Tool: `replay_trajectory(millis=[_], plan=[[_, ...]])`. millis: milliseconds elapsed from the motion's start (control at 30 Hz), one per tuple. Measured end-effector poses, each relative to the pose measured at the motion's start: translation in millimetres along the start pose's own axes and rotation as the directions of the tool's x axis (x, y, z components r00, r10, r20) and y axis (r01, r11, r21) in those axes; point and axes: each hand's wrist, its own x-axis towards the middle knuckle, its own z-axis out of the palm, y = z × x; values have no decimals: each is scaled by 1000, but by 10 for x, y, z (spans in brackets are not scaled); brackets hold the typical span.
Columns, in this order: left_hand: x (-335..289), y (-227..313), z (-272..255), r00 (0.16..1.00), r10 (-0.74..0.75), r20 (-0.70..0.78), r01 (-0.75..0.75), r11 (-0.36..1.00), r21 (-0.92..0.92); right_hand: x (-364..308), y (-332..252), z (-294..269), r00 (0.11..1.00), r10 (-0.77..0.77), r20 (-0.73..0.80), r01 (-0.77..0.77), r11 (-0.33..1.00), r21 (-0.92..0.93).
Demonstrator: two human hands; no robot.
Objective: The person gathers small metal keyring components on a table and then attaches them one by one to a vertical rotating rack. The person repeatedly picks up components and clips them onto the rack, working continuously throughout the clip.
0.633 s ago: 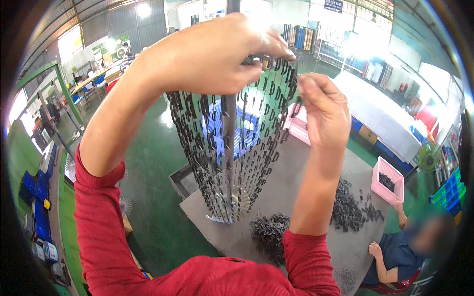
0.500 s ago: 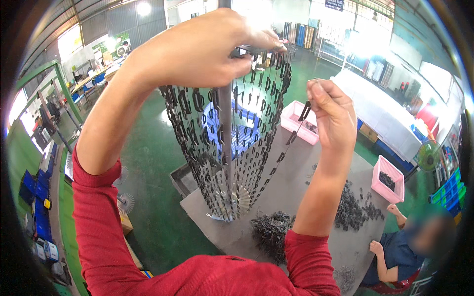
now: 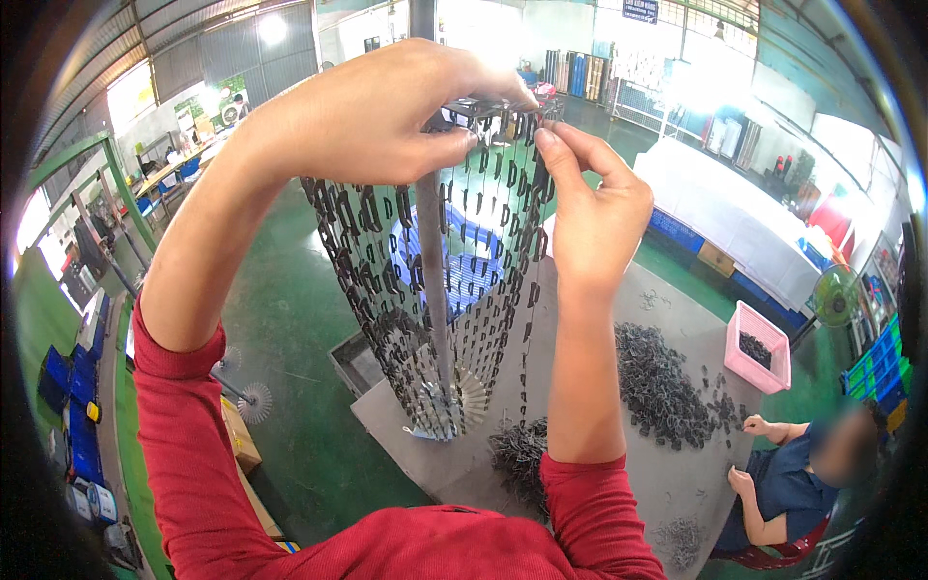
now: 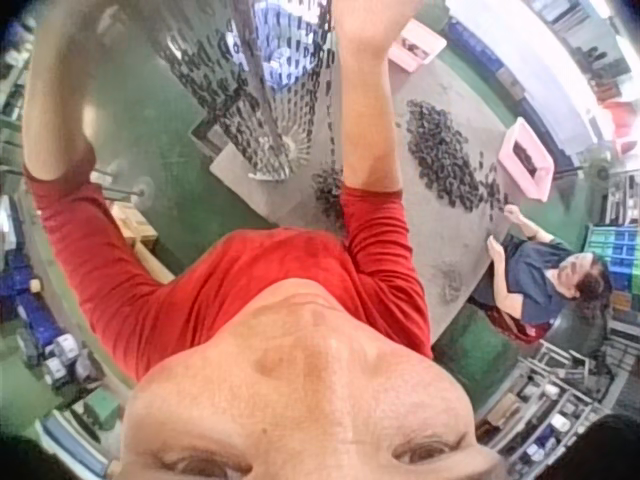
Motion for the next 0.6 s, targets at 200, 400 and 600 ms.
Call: replay_trajectory(millis=[200, 400, 600], plan=[[160, 62, -60, 998, 7, 58, -12, 996, 86, 33, 11, 49, 1000, -4, -9, 4, 1000, -21], [263, 448, -159, 965, -226, 129, 228, 974, 4, 51, 26, 74, 1000, 12, 18, -11, 999, -34], [350, 304, -85, 945, -275, 179, 281, 960, -10, 175, 117, -23, 964, 165, 208, -228, 917, 327]])
